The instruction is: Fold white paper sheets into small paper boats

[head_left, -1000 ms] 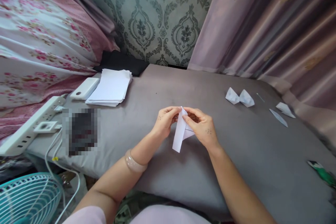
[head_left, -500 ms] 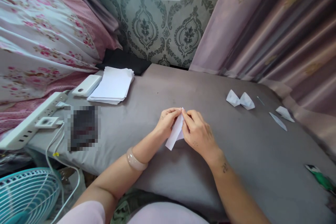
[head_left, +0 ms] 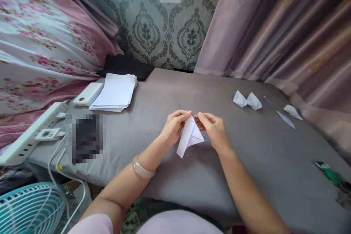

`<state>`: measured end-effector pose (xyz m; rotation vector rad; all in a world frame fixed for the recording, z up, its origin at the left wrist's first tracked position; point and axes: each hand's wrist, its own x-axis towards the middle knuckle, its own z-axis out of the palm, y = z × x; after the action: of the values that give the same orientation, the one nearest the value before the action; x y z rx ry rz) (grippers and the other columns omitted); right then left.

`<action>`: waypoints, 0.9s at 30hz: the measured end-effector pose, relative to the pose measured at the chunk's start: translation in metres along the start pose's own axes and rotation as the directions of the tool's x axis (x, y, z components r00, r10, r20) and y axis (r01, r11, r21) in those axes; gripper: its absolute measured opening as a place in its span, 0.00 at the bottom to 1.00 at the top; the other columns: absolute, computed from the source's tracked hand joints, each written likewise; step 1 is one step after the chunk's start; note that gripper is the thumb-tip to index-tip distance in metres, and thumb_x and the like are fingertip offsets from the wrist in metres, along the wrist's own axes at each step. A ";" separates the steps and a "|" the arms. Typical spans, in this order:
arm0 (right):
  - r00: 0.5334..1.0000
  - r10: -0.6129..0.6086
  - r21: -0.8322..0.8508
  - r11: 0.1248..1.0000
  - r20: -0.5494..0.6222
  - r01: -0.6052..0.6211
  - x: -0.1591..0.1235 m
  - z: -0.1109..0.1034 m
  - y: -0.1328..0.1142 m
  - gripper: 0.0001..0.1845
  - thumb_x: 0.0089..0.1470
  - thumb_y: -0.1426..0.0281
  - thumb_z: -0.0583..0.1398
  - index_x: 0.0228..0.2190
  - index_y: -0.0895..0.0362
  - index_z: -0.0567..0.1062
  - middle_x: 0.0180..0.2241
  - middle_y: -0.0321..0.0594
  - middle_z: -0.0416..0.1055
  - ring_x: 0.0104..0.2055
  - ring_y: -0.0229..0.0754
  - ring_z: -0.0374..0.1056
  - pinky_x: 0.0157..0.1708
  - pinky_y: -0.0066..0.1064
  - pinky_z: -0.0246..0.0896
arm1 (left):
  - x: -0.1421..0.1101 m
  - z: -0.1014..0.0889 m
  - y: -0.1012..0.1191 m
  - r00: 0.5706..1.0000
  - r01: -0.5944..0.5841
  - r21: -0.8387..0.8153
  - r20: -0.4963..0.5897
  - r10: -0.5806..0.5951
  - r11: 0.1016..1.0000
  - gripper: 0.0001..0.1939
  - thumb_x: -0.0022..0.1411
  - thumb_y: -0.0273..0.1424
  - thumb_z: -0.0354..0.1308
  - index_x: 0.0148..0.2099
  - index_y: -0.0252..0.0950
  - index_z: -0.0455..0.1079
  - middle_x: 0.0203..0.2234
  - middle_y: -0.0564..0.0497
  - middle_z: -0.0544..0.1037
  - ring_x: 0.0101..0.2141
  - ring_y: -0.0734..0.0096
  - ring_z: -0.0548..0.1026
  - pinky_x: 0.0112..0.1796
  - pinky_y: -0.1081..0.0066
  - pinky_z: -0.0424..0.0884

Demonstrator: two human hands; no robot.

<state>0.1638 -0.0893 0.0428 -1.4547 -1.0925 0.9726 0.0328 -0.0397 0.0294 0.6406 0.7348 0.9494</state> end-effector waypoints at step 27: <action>0.953 0.268 0.300 0.906 0.145 -0.300 0.012 -0.006 0.006 0.20 0.32 0.58 0.73 0.25 0.58 0.77 0.23 0.36 0.75 0.24 0.36 0.67 0.27 0.29 0.60 | 0.009 -0.006 -0.013 0.969 -0.236 0.205 0.118 0.215 0.950 0.13 0.53 0.38 0.66 0.36 0.33 0.77 0.26 0.49 0.77 0.27 0.74 0.71 0.34 0.71 0.68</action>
<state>0.1736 -0.0798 0.0376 -1.3279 -0.7574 1.3752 0.0379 -0.0362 0.0136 0.9724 0.6958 1.0483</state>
